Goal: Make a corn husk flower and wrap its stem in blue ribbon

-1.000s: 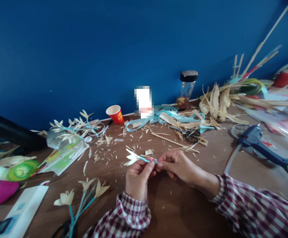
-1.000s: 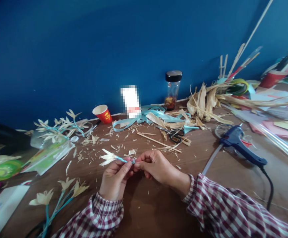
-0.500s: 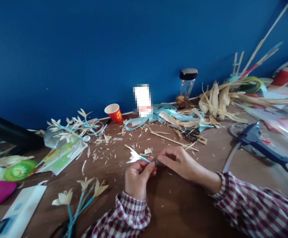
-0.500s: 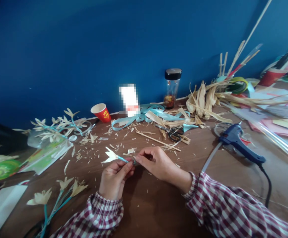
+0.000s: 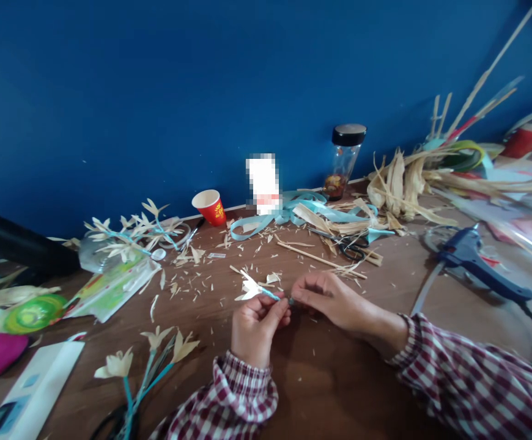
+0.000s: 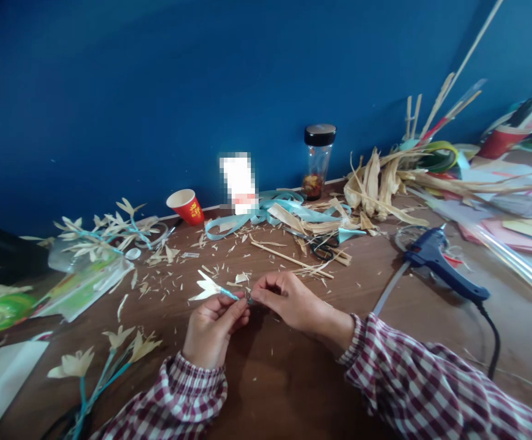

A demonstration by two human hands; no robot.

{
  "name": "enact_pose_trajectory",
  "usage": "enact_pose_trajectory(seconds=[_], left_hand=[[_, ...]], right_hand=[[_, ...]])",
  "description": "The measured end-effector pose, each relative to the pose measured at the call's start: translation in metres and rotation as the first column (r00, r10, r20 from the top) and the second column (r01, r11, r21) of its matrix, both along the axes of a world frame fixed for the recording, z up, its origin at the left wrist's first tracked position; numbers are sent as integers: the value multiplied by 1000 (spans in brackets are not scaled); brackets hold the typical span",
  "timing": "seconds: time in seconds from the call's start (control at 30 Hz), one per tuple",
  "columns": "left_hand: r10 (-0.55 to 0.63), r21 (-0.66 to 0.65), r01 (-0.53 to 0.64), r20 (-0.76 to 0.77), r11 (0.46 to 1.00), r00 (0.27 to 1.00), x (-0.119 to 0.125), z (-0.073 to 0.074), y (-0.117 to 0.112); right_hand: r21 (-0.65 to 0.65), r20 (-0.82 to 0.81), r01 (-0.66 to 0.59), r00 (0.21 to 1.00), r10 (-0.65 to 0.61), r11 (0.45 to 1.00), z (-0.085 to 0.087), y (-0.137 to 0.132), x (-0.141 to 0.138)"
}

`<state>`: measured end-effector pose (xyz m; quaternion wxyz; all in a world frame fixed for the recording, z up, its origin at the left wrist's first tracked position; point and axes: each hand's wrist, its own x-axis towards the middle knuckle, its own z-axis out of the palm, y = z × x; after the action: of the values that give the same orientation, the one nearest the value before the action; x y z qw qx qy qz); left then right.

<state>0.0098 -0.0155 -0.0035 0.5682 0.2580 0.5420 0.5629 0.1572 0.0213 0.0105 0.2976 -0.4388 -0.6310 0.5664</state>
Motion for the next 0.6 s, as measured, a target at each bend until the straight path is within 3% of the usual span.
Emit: enact_pose_trajectory(seconds=[0.3, 0.6], left_hand=[[18, -31, -16, 68, 999, 998, -2, 0, 0], [2, -39, 3, 115, 999, 993, -4, 2, 1]], right_hand=[[134, 30, -17, 999, 13, 991, 4, -4, -2], [186, 48, -46, 998, 37, 981, 7, -7, -4]])
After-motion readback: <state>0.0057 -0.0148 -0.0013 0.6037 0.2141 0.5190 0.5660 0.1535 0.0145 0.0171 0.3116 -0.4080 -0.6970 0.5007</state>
